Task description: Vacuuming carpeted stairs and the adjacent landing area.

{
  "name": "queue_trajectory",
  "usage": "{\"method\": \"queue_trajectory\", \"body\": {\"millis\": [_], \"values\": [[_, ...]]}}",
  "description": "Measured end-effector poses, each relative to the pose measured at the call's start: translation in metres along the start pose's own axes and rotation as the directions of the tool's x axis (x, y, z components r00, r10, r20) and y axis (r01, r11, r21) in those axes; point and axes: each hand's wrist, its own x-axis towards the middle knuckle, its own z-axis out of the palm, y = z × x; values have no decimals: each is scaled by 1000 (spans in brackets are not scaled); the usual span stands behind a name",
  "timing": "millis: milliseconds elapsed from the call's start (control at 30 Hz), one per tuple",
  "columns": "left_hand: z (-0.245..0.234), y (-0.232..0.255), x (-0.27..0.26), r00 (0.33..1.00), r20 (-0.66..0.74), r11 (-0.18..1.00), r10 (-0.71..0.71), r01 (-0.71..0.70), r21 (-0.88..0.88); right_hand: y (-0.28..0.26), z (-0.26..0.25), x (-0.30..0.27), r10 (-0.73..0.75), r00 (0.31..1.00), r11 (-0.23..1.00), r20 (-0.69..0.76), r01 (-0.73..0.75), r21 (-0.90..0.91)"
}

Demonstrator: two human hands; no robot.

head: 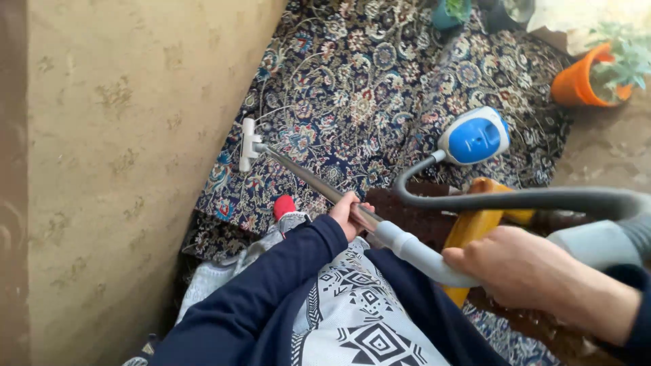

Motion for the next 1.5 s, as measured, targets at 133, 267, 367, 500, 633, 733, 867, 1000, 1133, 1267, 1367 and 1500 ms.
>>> {"method": "queue_trajectory", "body": {"millis": [133, 267, 367, 500, 633, 733, 867, 1000, 1133, 1267, 1367, 1500], "values": [[24, 7, -48, 996, 85, 994, -20, 10, 111, 28, -32, 15, -169, 983, 960, -72, 147, -238], [-9, 15, -14, 991, 132, 985, 36, -57, 161, 21, -95, 44, -331, 944, 792, 4, 280, -543], [-37, 24, 30, 974, 180, 990, 134, -123, -70, 34, -112, 90, -506, 862, 641, 23, 394, -659], [-54, 22, 86, 915, 253, 932, 313, -245, -268, 43, -141, 126, -648, 757, 486, 78, 491, -723], [-34, 34, 70, 801, -61, 647, 596, -523, -555, 30, -151, 157, -676, 725, 398, 128, 506, -765], [-57, 32, 57, 621, -384, 400, 683, -758, -515, 16, -124, 196, -727, 682, 447, 85, 563, -696], [-131, 49, 60, 460, -489, 159, 741, -828, -538, -1, -57, 255, -781, 617, 623, -99, 758, -191], [-238, 64, 38, 555, -203, 352, 807, -728, -589, -59, -23, 258, -713, 687, 688, -144, 724, 50], [-282, 84, -40, 651, -345, 499, 676, -749, -435, -137, -20, 234, -592, 806, 710, -13, 529, 465], [-334, 98, -102, 683, -343, 634, 645, -729, -258, -201, 12, 223, -561, 815, 614, -141, 525, 589], [-344, 96, -138, 722, -333, 699, 606, -684, -211, -233, 41, 225, -561, 780, 570, -278, 608, 553], [-382, 85, -127, 734, -322, 724, 598, -667, -176, -259, 74, 244, -540, 767, 576, -348, 638, 511]]}}
